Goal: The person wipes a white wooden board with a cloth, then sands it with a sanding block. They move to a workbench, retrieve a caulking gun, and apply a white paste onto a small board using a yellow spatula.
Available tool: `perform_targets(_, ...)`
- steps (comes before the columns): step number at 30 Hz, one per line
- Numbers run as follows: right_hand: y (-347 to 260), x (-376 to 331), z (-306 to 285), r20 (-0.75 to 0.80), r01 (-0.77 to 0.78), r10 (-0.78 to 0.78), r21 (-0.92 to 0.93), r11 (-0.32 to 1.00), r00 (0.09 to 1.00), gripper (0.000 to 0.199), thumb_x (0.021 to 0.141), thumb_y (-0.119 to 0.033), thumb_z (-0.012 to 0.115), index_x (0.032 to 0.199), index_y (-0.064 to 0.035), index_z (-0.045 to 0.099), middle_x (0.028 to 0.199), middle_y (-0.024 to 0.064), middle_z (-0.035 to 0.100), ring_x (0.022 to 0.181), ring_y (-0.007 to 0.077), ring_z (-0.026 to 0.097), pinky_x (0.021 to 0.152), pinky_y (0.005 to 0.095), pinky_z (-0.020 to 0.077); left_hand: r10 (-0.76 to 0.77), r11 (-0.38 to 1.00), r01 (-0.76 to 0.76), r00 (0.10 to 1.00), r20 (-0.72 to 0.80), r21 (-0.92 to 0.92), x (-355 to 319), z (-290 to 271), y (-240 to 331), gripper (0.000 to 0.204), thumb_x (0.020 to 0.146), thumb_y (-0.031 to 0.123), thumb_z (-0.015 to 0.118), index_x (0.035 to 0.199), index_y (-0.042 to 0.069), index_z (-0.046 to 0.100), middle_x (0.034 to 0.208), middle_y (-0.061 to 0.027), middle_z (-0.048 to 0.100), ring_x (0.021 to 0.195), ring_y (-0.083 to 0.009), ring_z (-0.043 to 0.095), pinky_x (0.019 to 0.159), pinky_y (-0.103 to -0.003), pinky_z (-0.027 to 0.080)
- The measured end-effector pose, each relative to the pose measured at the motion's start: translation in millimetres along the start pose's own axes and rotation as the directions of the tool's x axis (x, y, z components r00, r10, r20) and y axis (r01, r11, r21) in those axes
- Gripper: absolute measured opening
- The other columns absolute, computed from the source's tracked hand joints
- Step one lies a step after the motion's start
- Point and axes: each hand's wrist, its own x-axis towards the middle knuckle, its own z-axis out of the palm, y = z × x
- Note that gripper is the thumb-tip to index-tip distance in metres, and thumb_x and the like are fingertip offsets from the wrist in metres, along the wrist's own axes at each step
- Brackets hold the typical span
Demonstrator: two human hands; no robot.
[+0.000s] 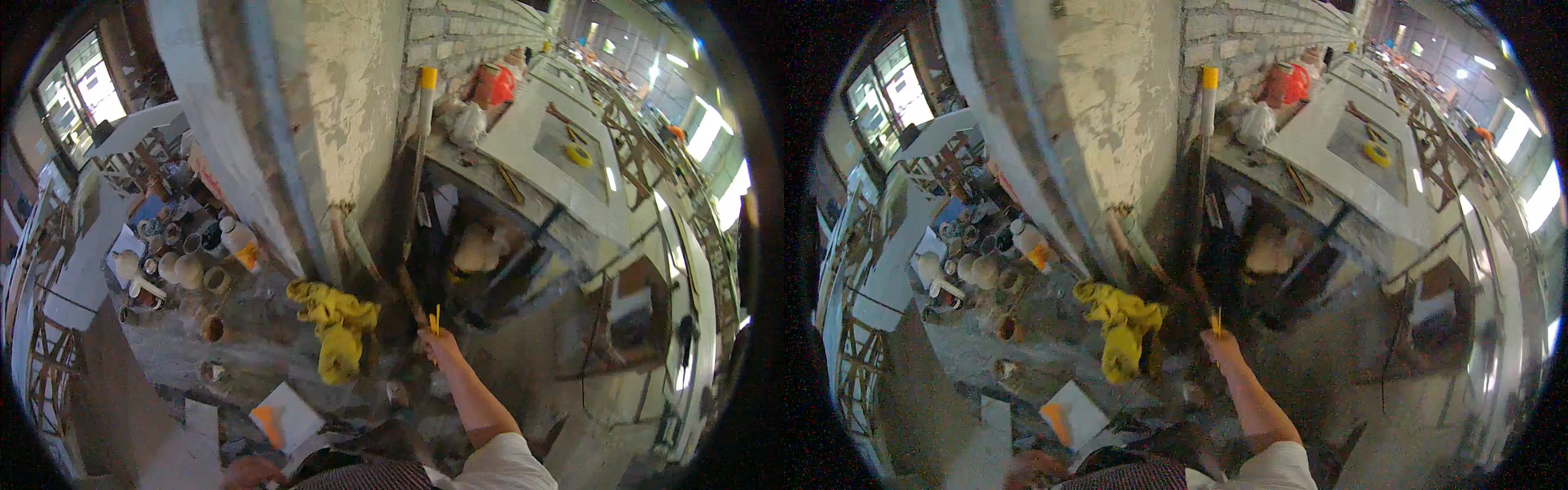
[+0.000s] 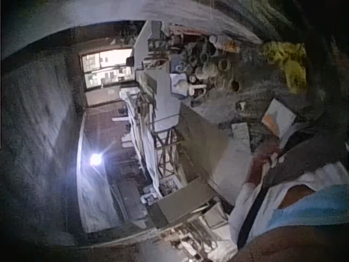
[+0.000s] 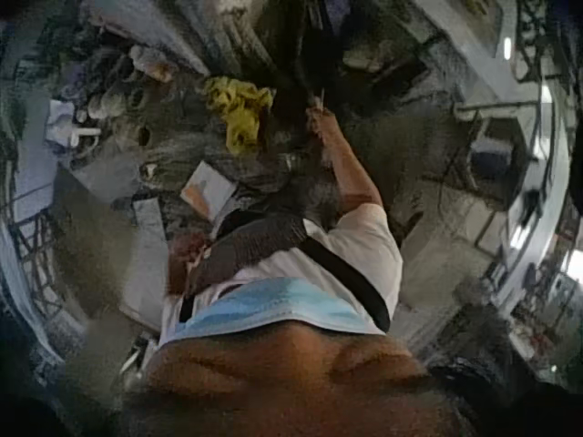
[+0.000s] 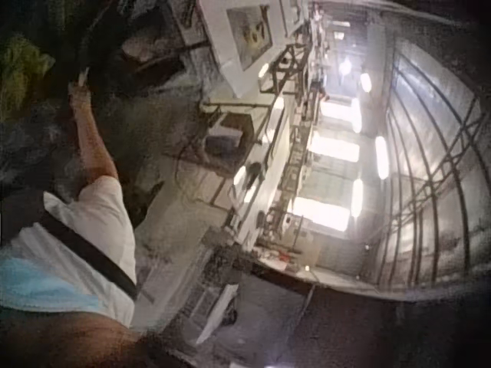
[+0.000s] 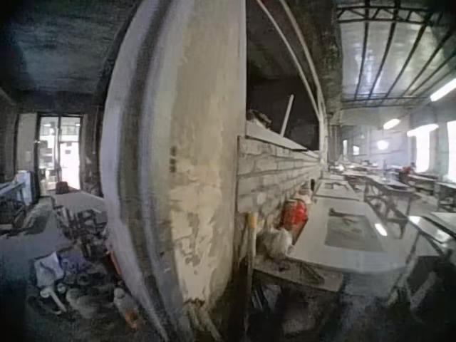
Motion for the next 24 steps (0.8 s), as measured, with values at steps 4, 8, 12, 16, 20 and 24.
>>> perform_targets(4,-32,203,-30,-0.29,-0.159,0.103,-0.176,0.972,0.951,0.032,0.085,-0.03,0.072,0.104,-0.0058,0.062,0.068,0.0014,0.052,0.054,0.0143,0.048,0.05,0.0296,0.0398,0.026,0.988,-0.067,0.961,-0.276,-0.141,0,-13,-16,0.025,0.101,0.023,0.047,0.116,0.009,0.061,0.114,-0.0137,0.06,0.097,-0.0261,0.061,0.089,-0.051,0.05)
perform_targets(8,-48,337,-33,-0.292,-0.095,0.036,-0.189,0.977,0.956,0.033,0.085,-0.03,0.071,0.106,-0.0052,0.062,0.068,0.0019,0.054,0.054,0.0152,0.049,0.05,0.0305,0.041,-0.153,0.983,0.099,0.904,-0.4,-0.152,5,75,26,0.021,0.098,0.023,0.051,0.11,0.008,0.06,0.106,-0.0123,0.059,0.092,-0.025,0.06,0.084,-0.048,0.049)
perform_targets(12,-48,406,-30,-0.115,0.01,-0.008,0.016,1.0,0.993,0.034,0.086,-0.03,0.07,0.107,-0.0047,0.062,0.068,0.0024,0.055,0.054,0.016,0.051,0.051,0.0314,0.0422,-0.25,0.967,0.201,0.859,-0.446,-0.154,-1,134,39,0.017,0.096,0.022,0.056,0.104,0.007,0.06,0.099,-0.0109,0.057,0.086,-0.0239,0.059,0.079,-0.045,0.048)
perform_targets(16,-27,438,-49,0.007,0.034,-0.037,0.224,0.974,0.999,0.035,0.087,-0.03,0.069,0.109,-0.0041,0.061,0.069,0.0028,0.056,0.054,0.0169,0.052,0.051,0.0324,0.0434,-0.294,0.956,0.26,0.837,-0.461,-0.137,-9,164,39,0.016,0.093,0.021,0.06,0.099,0.007,0.059,0.091,-0.0095,0.056,0.081,-0.0228,0.058,0.074,-0.043,0.048)
perform_targets(20,5,429,-88,0.132,0.015,-0.054,0.28,0.96,0.99,0.036,0.087,-0.03,0.068,0.111,-0.0036,0.061,0.069,0.0033,0.058,0.055,0.0177,0.054,0.051,0.0333,0.0447,-0.254,0.961,0.278,0.857,-0.448,-0.014,-27,171,25,0.016,0.09,0.02,0.064,0.093,0.006,0.059,0.083,-0.008,0.054,0.076,-0.0217,0.057,0.068,-0.04,0.047)
perform_targets(24,35,375,-144,0.05,0.141,-0.132,-0.279,0.95,0.99,0.032,0.087,-0.028,0.068,0.106,-0.0043,0.058,0.067,0.0035,0.057,0.051,0.0165,0.051,0.048,0.0321,0.0422,-0.297,0.947,0.204,0.848,-0.439,-0.247,-15,191,47,0.019,0.09,0.024,0.065,0.089,0.005,0.059,0.081,-0.0071,0.055,0.076,-0.0216,0.057,0.069,-0.038,0.048)
